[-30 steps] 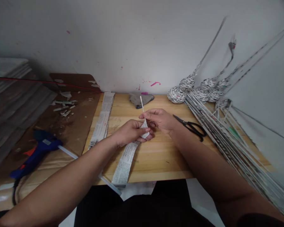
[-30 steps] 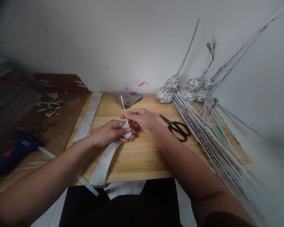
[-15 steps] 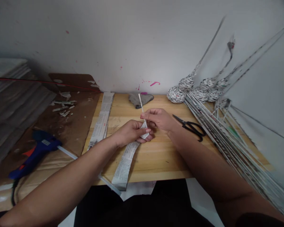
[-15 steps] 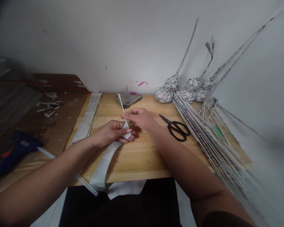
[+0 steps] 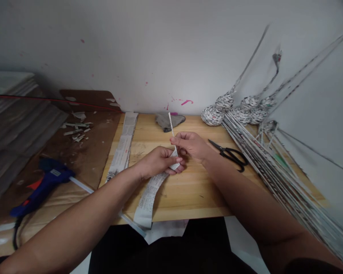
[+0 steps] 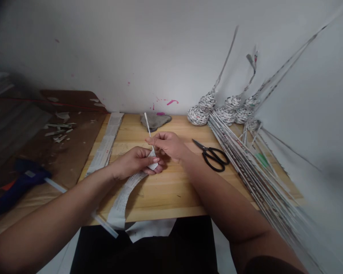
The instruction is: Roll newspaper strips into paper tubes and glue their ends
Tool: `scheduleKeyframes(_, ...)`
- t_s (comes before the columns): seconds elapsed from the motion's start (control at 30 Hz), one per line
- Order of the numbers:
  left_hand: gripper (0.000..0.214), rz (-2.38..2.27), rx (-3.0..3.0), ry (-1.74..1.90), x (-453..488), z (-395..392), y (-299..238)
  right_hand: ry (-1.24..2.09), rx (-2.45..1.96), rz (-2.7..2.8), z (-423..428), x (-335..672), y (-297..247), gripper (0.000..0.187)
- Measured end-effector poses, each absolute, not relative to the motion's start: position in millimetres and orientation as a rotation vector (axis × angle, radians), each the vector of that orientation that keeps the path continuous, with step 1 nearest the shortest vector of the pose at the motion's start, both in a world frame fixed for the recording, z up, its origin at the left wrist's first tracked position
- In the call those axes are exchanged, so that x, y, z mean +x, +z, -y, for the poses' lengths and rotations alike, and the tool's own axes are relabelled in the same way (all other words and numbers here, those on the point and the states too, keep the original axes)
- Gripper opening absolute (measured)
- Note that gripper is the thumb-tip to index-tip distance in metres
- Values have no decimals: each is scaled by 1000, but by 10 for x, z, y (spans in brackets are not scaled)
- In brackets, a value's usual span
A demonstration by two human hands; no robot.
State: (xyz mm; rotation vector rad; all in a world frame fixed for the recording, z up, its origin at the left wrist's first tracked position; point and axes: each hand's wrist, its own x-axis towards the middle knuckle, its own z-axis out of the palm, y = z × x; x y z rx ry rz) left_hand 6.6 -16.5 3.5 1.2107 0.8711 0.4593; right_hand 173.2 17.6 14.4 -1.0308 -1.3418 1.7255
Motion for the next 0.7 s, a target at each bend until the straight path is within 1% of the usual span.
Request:
scheduleKeyframes(0.1, 36, -878, 1208, 474, 64, 164, 38, 1786, -973, 1507, -189, 1761, 131, 40)
scheduleKeyframes(0.2, 36, -852, 1219, 489, 64, 166, 45, 1775, -1002, 1437, -177, 1745, 132, 35)
scheduleKeyframes(0.3, 35, -847, 1233, 483, 62, 175, 56, 1764, -1060, 1288, -158, 1722, 141, 39)
scheduleKeyframes(0.5, 35, -842, 1207, 469, 64, 183, 39, 1833, -981, 1461, -177, 1765, 163, 42)
scheduleKeyframes(0.57, 36, -836, 1208, 475, 70, 183, 29, 1819, -1009, 1393, -171, 1747, 163, 41)
scheduleKeyframes(0.7, 38, -829, 1221, 461, 75, 182, 31, 1756, -1056, 1243, -160, 1712, 154, 45)
